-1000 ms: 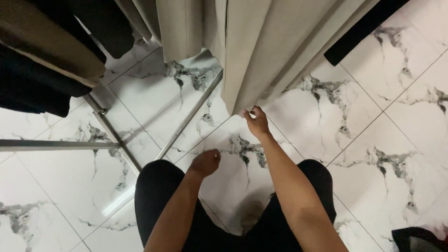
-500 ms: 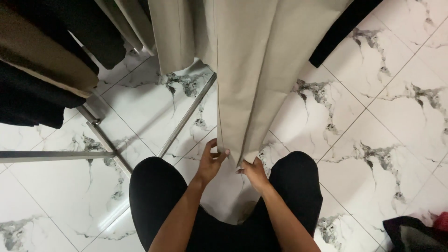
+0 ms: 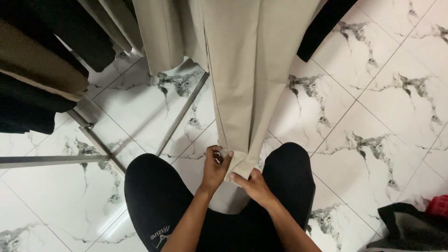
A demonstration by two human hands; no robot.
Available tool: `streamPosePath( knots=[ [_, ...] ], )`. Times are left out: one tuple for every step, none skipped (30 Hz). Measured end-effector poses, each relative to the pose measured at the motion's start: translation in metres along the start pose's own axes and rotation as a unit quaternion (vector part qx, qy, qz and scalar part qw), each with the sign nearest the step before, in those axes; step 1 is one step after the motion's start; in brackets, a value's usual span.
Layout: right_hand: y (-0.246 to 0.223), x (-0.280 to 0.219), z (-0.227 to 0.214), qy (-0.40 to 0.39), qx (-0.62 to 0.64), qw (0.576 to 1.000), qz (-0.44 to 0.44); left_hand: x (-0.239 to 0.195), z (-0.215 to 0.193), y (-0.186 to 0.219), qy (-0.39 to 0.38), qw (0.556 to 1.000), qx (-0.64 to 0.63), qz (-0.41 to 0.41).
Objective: The person picks up a pair of pants, attaches them to a clip hanger, and hangs them on a clothing rack.
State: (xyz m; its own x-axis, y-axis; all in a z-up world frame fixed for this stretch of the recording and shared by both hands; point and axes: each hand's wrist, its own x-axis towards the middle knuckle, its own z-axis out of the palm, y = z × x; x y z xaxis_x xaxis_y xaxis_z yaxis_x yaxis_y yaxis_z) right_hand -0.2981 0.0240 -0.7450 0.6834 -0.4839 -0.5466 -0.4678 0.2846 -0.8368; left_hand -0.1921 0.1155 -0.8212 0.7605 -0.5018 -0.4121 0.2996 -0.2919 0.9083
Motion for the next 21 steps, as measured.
streamPosePath(
  knots=[
    [-0.005, -0.003, 0.002, 0.002, 0.001, 1.000, 0.001, 0.000, -0.001, -0.002, -0.002, 1.000, 0.001, -0.001],
    [-0.010, -0.005, 0.003, 0.004, 0.002, 1.000, -0.004, 0.000, -0.001, -0.004, -0.012, 1.000, 0.020, -0.002],
    [-0.015, -0.008, 0.005, 0.007, 0.003, 1.000, -0.009, 0.000, -0.001, -0.005, -0.022, 0.999, 0.039, -0.003],
    [-0.015, -0.010, 0.003, 0.008, 0.003, 1.000, -0.010, -0.001, -0.003, -0.004, -0.023, 0.999, 0.039, -0.003],
    [-0.015, -0.012, 0.002, 0.037, 0.009, 0.999, -0.007, -0.002, -0.005, -0.003, -0.008, 0.999, 0.049, 0.010],
    [-0.013, -0.016, 0.000, 0.067, 0.016, 0.998, 0.000, -0.006, -0.007, -0.003, 0.006, 0.998, 0.059, 0.020],
    [-0.005, -0.013, -0.005, 0.069, 0.017, 0.997, 0.003, -0.010, -0.013, -0.001, 0.004, 0.998, 0.060, 0.017],
    [0.004, -0.009, -0.012, 0.072, 0.040, 0.996, -0.019, -0.013, -0.018, 0.002, -0.005, 0.997, 0.058, 0.059],
    [0.012, -0.005, -0.018, 0.076, 0.063, 0.994, -0.042, -0.016, -0.023, 0.005, -0.014, 0.993, 0.054, 0.100],
    [0.019, -0.003, -0.023, 0.077, 0.062, 0.994, -0.039, -0.022, -0.025, 0.008, -0.015, 0.994, 0.054, 0.097],
    [0.025, -0.002, -0.028, 0.048, 0.069, 0.994, -0.068, -0.028, -0.027, 0.011, -0.054, 0.985, 0.063, 0.154],
    [0.031, -0.001, -0.031, 0.018, 0.077, 0.992, -0.097, -0.034, -0.031, 0.015, -0.094, 0.971, 0.073, 0.210],
    [0.031, -0.004, -0.031, 0.019, 0.079, 0.992, -0.093, -0.040, -0.031, 0.021, -0.095, 0.971, 0.074, 0.206],
    [0.031, -0.007, -0.032, 0.000, 0.093, 0.991, -0.101, -0.044, -0.031, 0.027, -0.123, 0.966, 0.098, 0.204],
    [0.031, -0.009, -0.032, -0.018, 0.106, 0.988, -0.110, -0.049, -0.031, 0.033, -0.150, 0.960, 0.121, 0.202],
    [0.029, -0.012, -0.034, -0.017, 0.107, 0.988, -0.109, -0.049, -0.030, 0.034, -0.151, 0.960, 0.121, 0.201],
    [0.027, -0.014, -0.035, -0.039, 0.112, 0.987, -0.110, -0.049, -0.029, 0.035, -0.133, 0.962, 0.125, 0.203],
    [0.025, -0.016, -0.037, -0.060, 0.117, 0.985, -0.111, -0.048, -0.028, 0.036, -0.115, 0.963, 0.129, 0.207],
    [0.029, -0.015, -0.041, -0.059, 0.117, 0.985, -0.111, -0.044, -0.028, 0.029, -0.116, 0.963, 0.129, 0.207],
    [0.034, -0.014, -0.045, -0.042, 0.077, 0.988, -0.125, -0.042, -0.028, 0.021, -0.111, 0.959, 0.119, 0.232],
    [0.039, -0.014, -0.049, -0.026, 0.037, 0.989, -0.139, -0.040, -0.028, 0.013, -0.105, 0.954, 0.109, 0.257]
  ],
)
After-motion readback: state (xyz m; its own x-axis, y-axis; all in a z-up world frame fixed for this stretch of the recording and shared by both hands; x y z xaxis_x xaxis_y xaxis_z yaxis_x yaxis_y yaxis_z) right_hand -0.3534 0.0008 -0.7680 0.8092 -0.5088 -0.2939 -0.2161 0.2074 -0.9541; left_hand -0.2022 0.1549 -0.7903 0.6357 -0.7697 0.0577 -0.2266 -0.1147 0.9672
